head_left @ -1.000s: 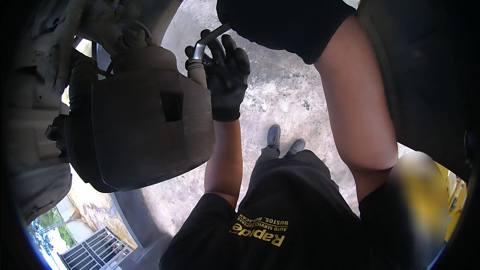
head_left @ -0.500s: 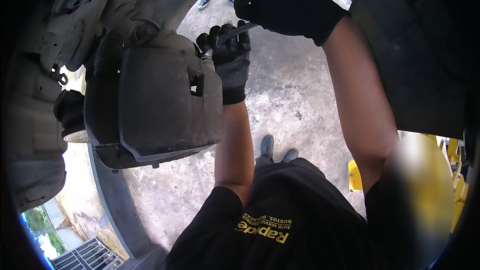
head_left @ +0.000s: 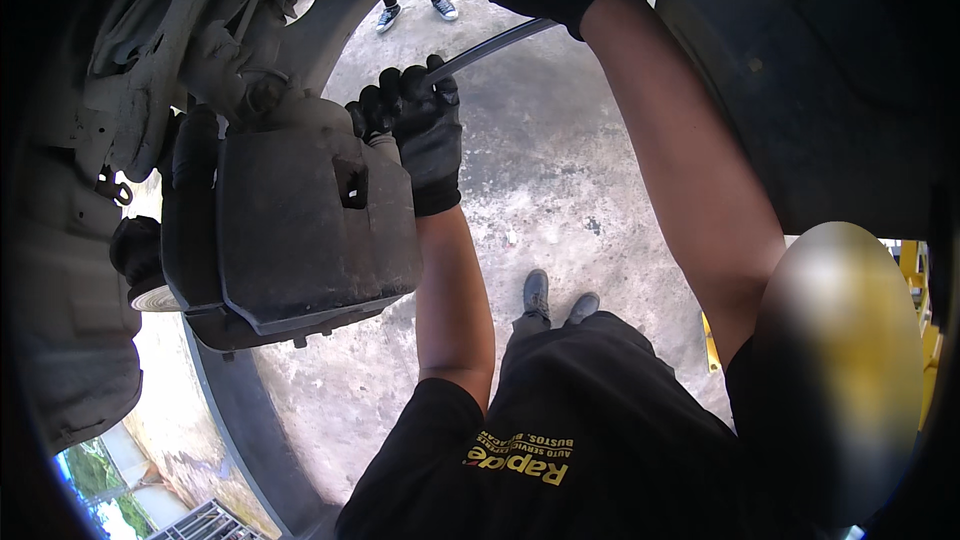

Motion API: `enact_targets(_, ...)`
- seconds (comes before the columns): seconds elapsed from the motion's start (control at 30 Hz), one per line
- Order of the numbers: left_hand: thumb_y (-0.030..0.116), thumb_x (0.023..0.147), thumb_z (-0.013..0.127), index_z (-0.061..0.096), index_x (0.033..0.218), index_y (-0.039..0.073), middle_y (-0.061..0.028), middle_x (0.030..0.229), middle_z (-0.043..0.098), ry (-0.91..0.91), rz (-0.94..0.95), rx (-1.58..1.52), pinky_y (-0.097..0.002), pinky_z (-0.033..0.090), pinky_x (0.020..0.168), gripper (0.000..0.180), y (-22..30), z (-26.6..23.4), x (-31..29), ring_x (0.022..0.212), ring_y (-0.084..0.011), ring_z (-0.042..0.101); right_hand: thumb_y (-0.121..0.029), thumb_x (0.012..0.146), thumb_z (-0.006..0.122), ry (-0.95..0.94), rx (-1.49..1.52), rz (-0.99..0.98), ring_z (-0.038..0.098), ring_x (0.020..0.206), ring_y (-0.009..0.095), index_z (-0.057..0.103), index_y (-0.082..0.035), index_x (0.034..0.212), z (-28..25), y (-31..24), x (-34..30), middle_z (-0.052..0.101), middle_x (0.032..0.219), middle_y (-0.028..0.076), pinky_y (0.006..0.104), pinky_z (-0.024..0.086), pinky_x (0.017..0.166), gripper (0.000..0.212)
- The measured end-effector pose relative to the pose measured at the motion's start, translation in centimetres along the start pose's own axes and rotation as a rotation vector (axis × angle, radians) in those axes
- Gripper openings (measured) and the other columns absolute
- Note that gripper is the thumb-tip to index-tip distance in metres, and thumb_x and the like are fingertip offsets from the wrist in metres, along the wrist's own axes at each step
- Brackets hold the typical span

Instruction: The person selects a wrench from a tool chest and uses it to loosen and remove bolts from a car's brake caliper. The person then removes the caliper from the brake rotor and places the wrench back in the tool chest.

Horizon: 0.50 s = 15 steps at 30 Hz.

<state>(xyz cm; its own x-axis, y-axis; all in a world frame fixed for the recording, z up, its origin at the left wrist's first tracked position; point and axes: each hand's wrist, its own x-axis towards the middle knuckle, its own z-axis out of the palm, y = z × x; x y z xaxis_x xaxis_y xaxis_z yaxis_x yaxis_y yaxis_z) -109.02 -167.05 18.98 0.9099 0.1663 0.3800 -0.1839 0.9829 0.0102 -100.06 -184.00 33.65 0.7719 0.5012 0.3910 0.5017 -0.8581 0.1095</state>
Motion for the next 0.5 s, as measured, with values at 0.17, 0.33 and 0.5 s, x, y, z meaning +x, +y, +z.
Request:
enact_targets(0.17, 0.036, 0.095, 0.054, 0.047, 0.064, 0.018, -0.0022, 0.075, 0.045, -0.050, -0.023, -0.028, -0.0556, 0.037, 0.111, 0.037, 0.1, -0.2, 0.1, 0.090, -0.0240, 0.056, -0.029, 0.092, 0.057, 0.368, 0.082, -0.123, 0.072, 0.085, 0.041, 0.075, -0.003, 0.084, -2.8, 2.4, 0.7, 0.073, 0.088, 0.021, 0.0503, 0.058, 0.079, 0.032)
enact_targets(0.33, 0.037, 0.097, 0.055, 0.056, 0.071, 0.015, -0.0025, 0.077, 0.051, 0.037, 0.005, -0.039, -0.0567, 0.039, 0.114, 0.034, 0.0, 0.1, -0.3, 0.096, -0.0270, 0.061, -0.028, 0.095, 0.057, 0.173, 0.057, 0.125, 0.070, 0.073, 0.035, 0.074, -0.007, 0.081, 1.1, 0.7, -1.1, 0.070, 0.075, 0.014, 0.0482, 0.056, 0.066, 0.030)
enact_targets(0.5, 0.031, 0.096, 0.064, 0.061, 0.082, 0.013, -0.0022, 0.081, 0.059, 0.297, 0.041, 0.047, -0.0591, 0.039, 0.118, 0.023, -0.1, 0.4, -0.7, 0.104, -0.0256, 0.065, -0.036, 0.097, 0.058, 0.322, 0.009, -0.041, 0.068, 0.069, 0.034, 0.069, -0.009, 0.079, 3.2, 1.3, -2.0, 0.070, 0.075, 0.013, 0.0488, 0.055, 0.064, 0.035)
